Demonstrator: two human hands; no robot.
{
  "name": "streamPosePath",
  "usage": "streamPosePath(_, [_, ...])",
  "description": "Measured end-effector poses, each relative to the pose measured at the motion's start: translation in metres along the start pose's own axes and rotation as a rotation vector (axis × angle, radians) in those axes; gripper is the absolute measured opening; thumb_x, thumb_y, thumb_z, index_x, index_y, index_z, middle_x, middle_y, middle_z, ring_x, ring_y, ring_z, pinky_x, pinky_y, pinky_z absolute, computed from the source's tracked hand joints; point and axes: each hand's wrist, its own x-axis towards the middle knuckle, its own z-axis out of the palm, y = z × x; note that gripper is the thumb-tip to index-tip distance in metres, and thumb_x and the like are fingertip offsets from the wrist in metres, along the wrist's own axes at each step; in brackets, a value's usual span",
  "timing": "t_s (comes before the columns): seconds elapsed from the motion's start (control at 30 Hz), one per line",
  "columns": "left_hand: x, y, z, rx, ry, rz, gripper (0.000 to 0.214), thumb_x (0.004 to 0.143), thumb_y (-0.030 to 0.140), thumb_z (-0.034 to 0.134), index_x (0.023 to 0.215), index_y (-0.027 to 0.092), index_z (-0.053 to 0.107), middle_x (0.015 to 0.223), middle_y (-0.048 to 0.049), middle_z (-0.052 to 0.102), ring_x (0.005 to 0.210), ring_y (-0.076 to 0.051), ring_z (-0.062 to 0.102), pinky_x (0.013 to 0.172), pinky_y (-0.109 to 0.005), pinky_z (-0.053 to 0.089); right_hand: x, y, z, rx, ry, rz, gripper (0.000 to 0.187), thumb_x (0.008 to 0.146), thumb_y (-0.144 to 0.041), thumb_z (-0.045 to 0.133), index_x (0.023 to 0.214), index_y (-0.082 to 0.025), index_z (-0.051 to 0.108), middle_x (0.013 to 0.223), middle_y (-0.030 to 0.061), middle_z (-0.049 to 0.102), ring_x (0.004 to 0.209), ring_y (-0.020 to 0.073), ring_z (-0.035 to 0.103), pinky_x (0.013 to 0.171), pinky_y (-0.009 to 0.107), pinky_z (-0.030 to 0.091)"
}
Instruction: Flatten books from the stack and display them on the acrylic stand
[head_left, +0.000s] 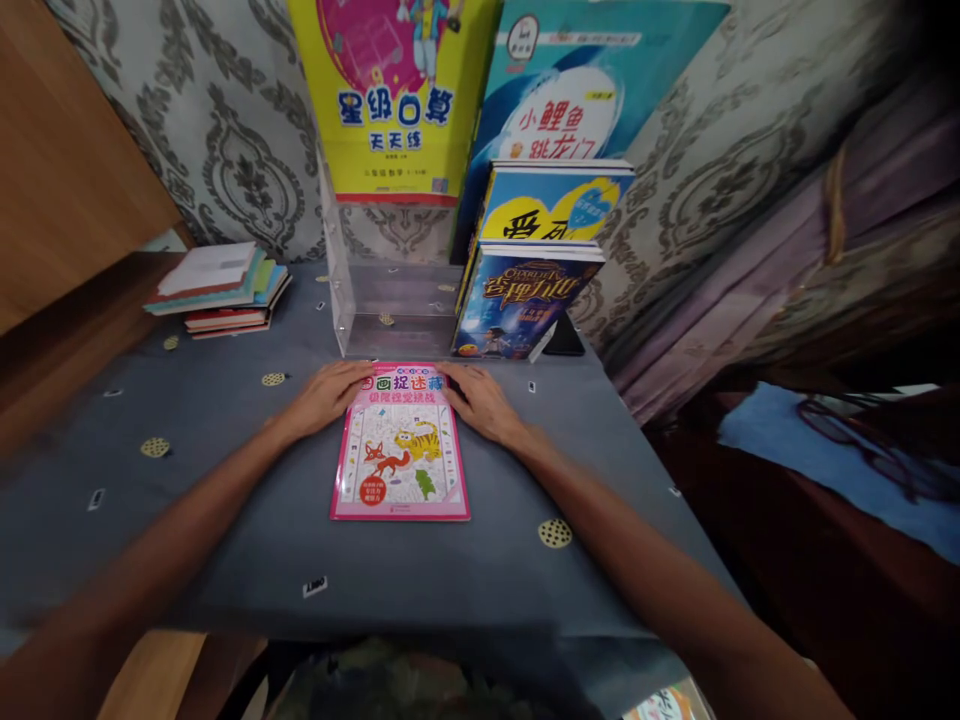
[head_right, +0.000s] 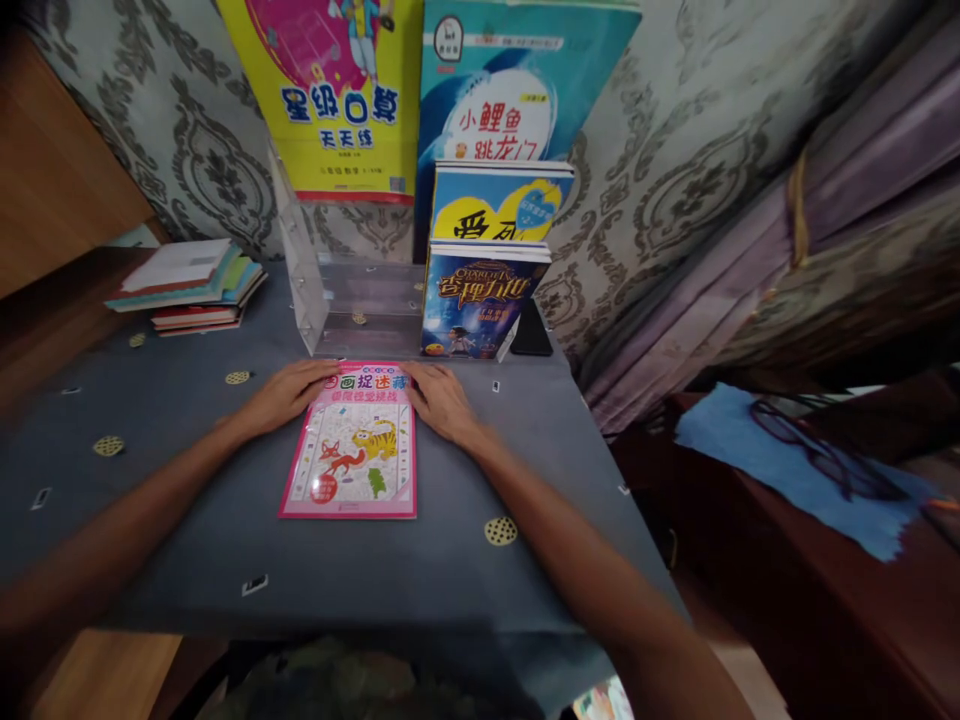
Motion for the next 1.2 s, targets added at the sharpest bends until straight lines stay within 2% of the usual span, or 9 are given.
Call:
streamPosePath(0.1, [0.001,-0.011,-0.002,-0.013,0.023,-0.015,0.040,0.103,0.035,0.037,0.132,0.020,0.062,0.137,-0.0087,0.065,0.128,-0.023,0.059,0.110,-0.046,0.046,0.001,-0.004,-0.004,-0.047,-0.003,-0.021,0.041,0.098,-0.021,0.043,0.138,-0.019,0.053,0.139,0.0136,0.063,0.129,0.0264,0.057,0.111,0.051,0.040])
streamPosePath(0.27, [0.000,-0.008,0.001,-0.028,0.031,-0.027,0.041,0.102,0.033,0.038,0.134,0.022,0.060,0.138,-0.0075,0.065,0.127,-0.023,0.060,0.109,-0.045,0.045,0.017,-0.028,-0.005,-0.124,-0.035,-0.132,0.032,0.098,-0.018,0.046,0.126,-0.015,0.061,0.129,0.0160,0.068,0.127,0.0281,0.058,0.110,0.053,0.038])
streamPosePath(0.43, [-0.001,-0.011,0.001,-0.024,0.021,-0.038,0.042,0.101,0.031,0.036,0.137,0.022,0.058,0.138,-0.0077,0.064,0.128,-0.022,0.059,0.110,-0.044,0.044,0.043,-0.069,0.016,-0.047,-0.129,-0.322,0.030,0.099,-0.015,0.046,0.125,-0.018,0.062,0.127,0.0119,0.069,0.123,0.0240,0.060,0.107,0.047,0.043])
streamPosePath(0.53, [-0.001,-0.013,0.001,-0.029,0.016,-0.021,0.043,0.100,0.028,0.036,0.136,0.019,0.058,0.138,-0.0090,0.064,0.128,-0.021,0.058,0.111,-0.042,0.044,0.047,-0.093,0.029,-0.041,-0.136,-0.380,0.029,0.101,-0.016,0.047,0.124,-0.014,0.064,0.131,0.0149,0.066,0.128,0.0247,0.057,0.111,0.047,0.041])
streamPosePath(0.63, [-0.001,-0.014,0.000,-0.028,0.011,-0.013,0.044,0.100,0.027,0.035,0.136,0.018,0.059,0.139,-0.0093,0.064,0.129,-0.022,0.058,0.110,-0.042,0.044,0.039,-0.109,0.034,-0.043,-0.152,-0.409,0.030,0.101,-0.019,0.047,0.124,-0.010,0.065,0.134,0.0171,0.064,0.131,0.0259,0.054,0.114,0.047,0.039])
streamPosePath(0.83, [0.000,-0.014,0.000,-0.027,-0.002,-0.032,0.042,0.102,0.031,0.037,0.136,0.021,0.059,0.141,-0.0081,0.063,0.130,-0.022,0.058,0.111,-0.044,0.043,0.012,-0.130,0.028,-0.044,-0.223,-0.481,0.031,0.102,-0.021,0.047,0.127,-0.016,0.064,0.139,0.0104,0.063,0.132,0.0232,0.052,0.114,0.045,0.040])
streamPosePath(0.93, [0.001,-0.013,-0.001,-0.025,0.001,-0.026,0.041,0.102,0.031,0.037,0.136,0.021,0.059,0.140,-0.0078,0.063,0.129,-0.021,0.058,0.111,-0.044,0.044,0.000,-0.140,0.024,-0.040,-0.267,-0.517,0.031,0.101,-0.022,0.049,0.128,-0.016,0.064,0.141,0.0106,0.062,0.134,0.0241,0.051,0.115,0.046,0.038])
streamPosePath(1.2, [0.000,-0.009,-0.002,-0.020,-0.008,-0.039,0.041,0.103,0.031,0.036,0.135,0.021,0.060,0.140,-0.0077,0.063,0.130,-0.022,0.057,0.112,-0.045,0.042,-0.027,-0.159,0.024,0.020,-0.359,-0.612,0.034,0.096,-0.012,0.055,0.130,-0.015,0.061,0.141,0.0093,0.062,0.142,0.0244,0.044,0.116,0.046,0.036])
